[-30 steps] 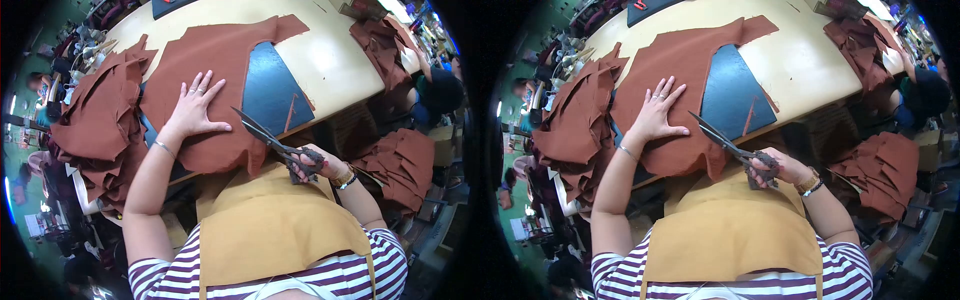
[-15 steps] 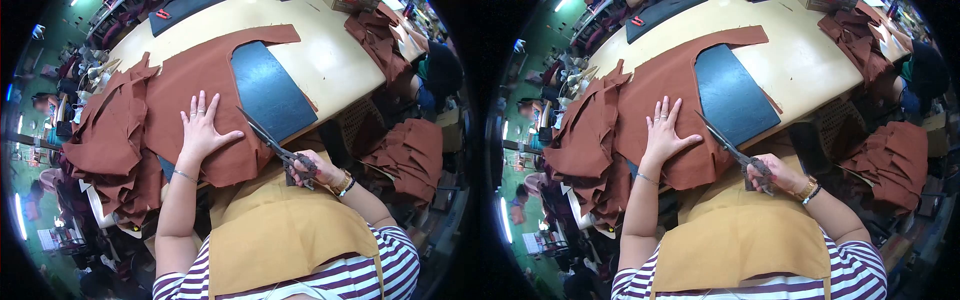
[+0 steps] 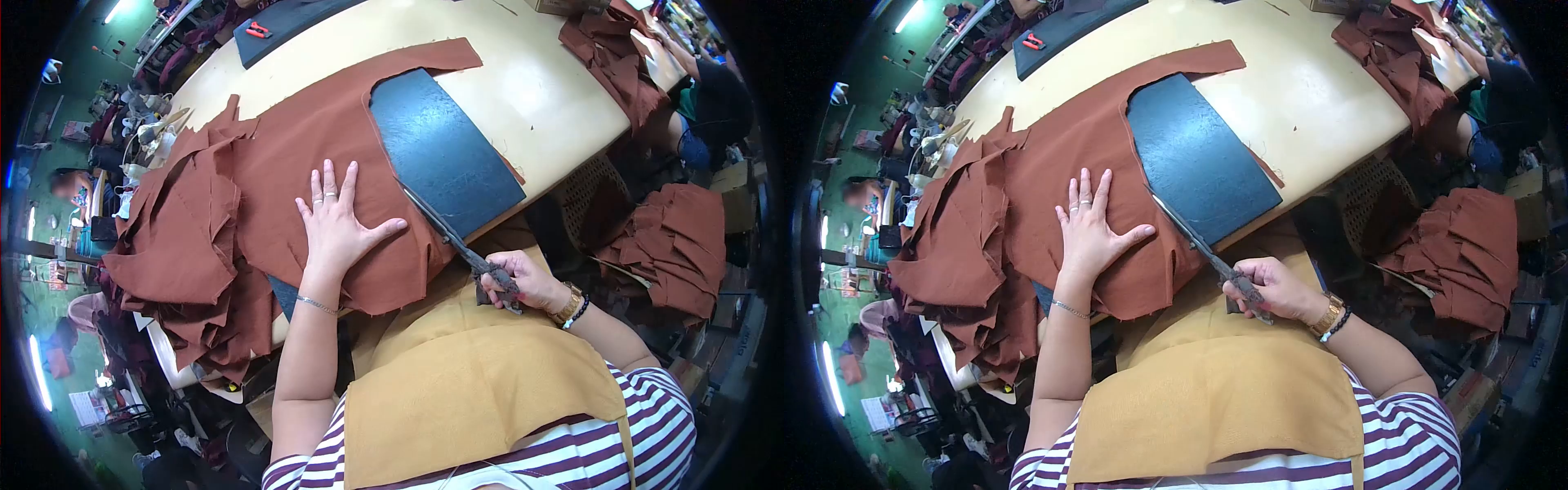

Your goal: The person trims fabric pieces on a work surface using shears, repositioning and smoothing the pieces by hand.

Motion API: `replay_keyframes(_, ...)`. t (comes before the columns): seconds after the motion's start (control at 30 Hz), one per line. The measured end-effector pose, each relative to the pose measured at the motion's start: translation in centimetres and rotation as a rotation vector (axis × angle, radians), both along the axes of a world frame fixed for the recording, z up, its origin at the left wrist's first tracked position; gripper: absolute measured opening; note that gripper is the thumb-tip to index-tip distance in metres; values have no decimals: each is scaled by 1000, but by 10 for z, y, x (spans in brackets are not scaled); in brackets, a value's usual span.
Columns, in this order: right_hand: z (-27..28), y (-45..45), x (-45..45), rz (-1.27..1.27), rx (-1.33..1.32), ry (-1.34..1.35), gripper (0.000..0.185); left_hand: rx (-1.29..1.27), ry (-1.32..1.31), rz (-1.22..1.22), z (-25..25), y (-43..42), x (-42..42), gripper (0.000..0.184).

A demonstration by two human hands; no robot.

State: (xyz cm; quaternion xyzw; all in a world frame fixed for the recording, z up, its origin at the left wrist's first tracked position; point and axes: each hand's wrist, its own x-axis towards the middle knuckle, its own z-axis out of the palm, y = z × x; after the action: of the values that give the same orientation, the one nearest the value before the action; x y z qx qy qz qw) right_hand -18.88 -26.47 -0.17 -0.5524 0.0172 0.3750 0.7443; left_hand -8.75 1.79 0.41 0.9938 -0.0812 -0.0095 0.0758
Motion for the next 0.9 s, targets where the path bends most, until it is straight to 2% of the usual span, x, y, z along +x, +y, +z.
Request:
replay_keyframes(0.23,9,7,5,-51,14,106,20,-13,-19,11,1,-2,-3,116)
replay_keyframes(0.57,8,12,16,-12,6,23,14,-29,-4,-14,2,-5,-7,116)
replay_keyframes(0.9,12,13,1,-65,-43,-1,25,-28,-8,4,3,-8,-9,116)
